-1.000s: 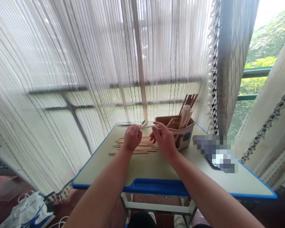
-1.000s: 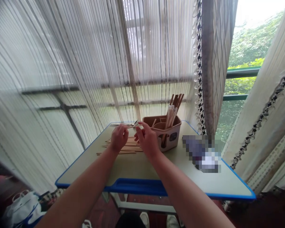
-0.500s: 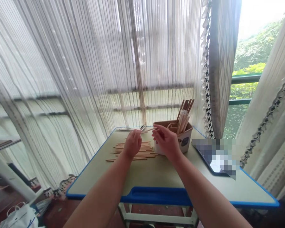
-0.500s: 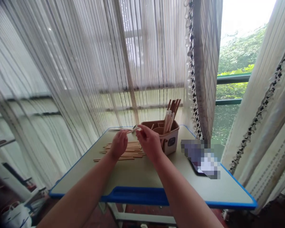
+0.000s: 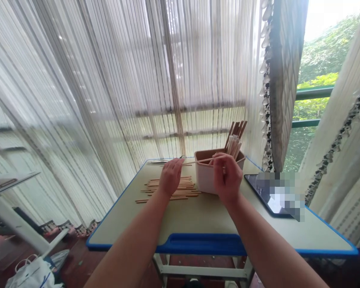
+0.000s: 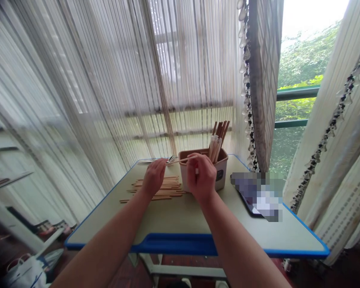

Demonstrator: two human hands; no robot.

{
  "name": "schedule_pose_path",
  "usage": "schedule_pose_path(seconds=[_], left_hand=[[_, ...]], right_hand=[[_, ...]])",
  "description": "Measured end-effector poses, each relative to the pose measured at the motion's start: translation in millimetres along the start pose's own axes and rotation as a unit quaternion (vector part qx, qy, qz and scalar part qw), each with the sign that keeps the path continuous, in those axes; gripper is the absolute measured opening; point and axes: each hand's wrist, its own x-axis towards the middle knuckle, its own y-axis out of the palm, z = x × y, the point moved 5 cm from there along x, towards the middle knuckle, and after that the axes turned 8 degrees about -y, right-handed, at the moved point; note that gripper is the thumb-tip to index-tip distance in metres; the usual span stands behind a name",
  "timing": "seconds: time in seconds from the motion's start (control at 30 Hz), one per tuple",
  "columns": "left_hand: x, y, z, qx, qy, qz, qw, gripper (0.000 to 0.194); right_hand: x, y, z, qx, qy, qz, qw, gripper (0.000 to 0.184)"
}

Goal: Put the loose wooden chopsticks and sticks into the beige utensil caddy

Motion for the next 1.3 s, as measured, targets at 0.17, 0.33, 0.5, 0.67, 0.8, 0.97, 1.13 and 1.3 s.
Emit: schedule_pose_path(seconds=[0.17, 0.33, 0.5, 0.67, 0.8, 0.97, 1.13, 1.3], left_hand=[[-2, 11.4, 29, 0.094, -0.097, 0.003, 0.991, 0.03], [-3, 18.7, 35, 0.121, -0.095, 0.013, 0.988, 0.029], [-1, 17.8, 30, 0.122, -0.078, 0.018, 0.989, 0.032], [-1, 14.7, 25, 0.111, -0.062, 0.028, 0.992, 0.032], [1, 10.9, 22, 0.096, -0.054, 0.013, 0.994, 0.031], [2, 4.9, 22, 0.086, -0.056, -0.012, 0.995, 0.031], [2, 1.6, 17, 0.096, -0.042, 0.0, 0.994, 0.031], [4, -5.3, 9, 0.098, -0.028, -0.012, 0.995, 0.029]], right_hand=[[7, -23, -17, -0.056, 0.027, -0.15, 0.987, 0.012], [12, -29, -20, -0.102, 0.006, -0.176, 0.979, 0.014], [8, -26, -8, -0.152, -0.074, -0.148, 0.974, 0.005], [6, -21, -6, -0.164, -0.088, -0.1, 0.977, 0.008], [9, -11, -10, -0.165, -0.068, -0.038, 0.983, 0.006], [9, 4, -16, -0.213, -0.036, 0.042, 0.976, 0.007], [7, -2, -17, -0.247, -0.003, -0.016, 0.969, 0.029], [-1, 9, 9, -0.248, -0.174, 0.077, 0.95, 0.02]])
